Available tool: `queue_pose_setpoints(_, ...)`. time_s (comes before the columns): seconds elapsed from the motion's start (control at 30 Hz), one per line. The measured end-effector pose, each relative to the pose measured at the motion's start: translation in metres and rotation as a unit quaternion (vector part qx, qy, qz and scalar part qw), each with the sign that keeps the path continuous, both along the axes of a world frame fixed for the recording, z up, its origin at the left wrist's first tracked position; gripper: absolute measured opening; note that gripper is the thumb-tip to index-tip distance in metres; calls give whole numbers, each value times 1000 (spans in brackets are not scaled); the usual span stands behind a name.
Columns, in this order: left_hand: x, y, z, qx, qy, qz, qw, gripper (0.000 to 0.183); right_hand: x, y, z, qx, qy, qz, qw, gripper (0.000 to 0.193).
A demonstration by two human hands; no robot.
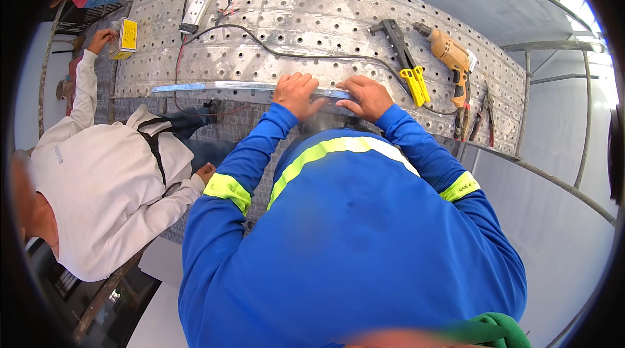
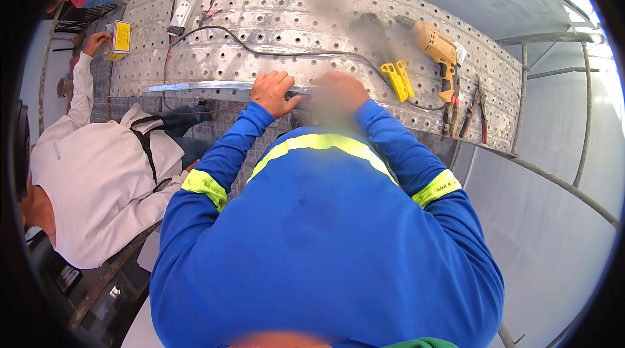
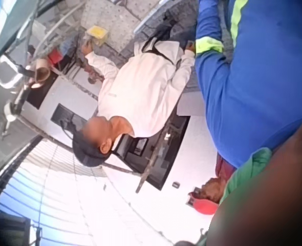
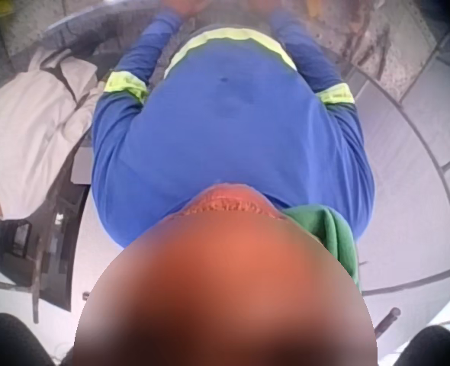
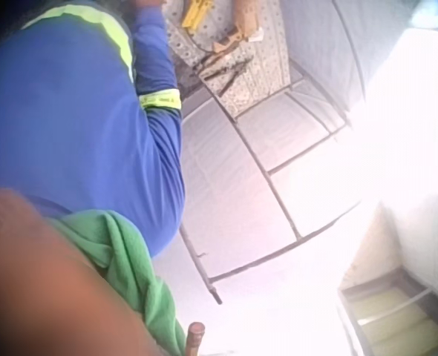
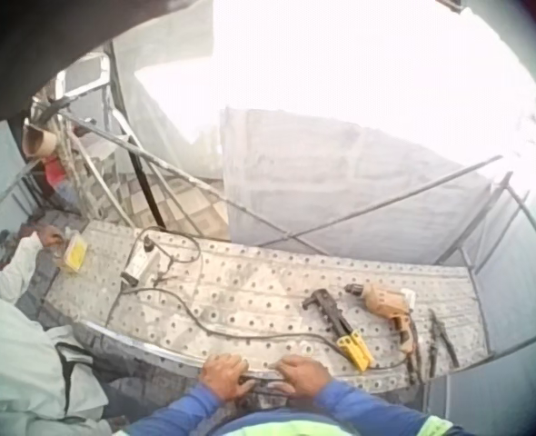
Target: The person positions LED light strips on a perforated metal surface, uses a corded drill to fasten them, and secures the strips with a yellow caulking gun. The person repeats this process along the length of the surface.
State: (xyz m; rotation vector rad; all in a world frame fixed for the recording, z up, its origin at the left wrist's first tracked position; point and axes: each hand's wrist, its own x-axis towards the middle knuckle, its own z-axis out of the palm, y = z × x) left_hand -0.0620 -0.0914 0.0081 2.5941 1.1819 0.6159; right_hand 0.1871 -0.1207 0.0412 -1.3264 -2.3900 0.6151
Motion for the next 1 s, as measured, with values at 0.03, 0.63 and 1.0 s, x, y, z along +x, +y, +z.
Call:
queue_pose_setpoints(0.03,0,2,0,-8,-5,-7,1000,40,0,-2,2,-19,-6,6,1000,34)
queue_pose_setpoints(0.63,-8,-1,-9,9,-14,-5,1000,42,-4,-6,-17,-55,-9,-40,998,34)
queue_pose_setpoints(1.0,-69,21,-6,4,-21,-17,1000,67,9,31,3,-331,-21,-24,943,40)
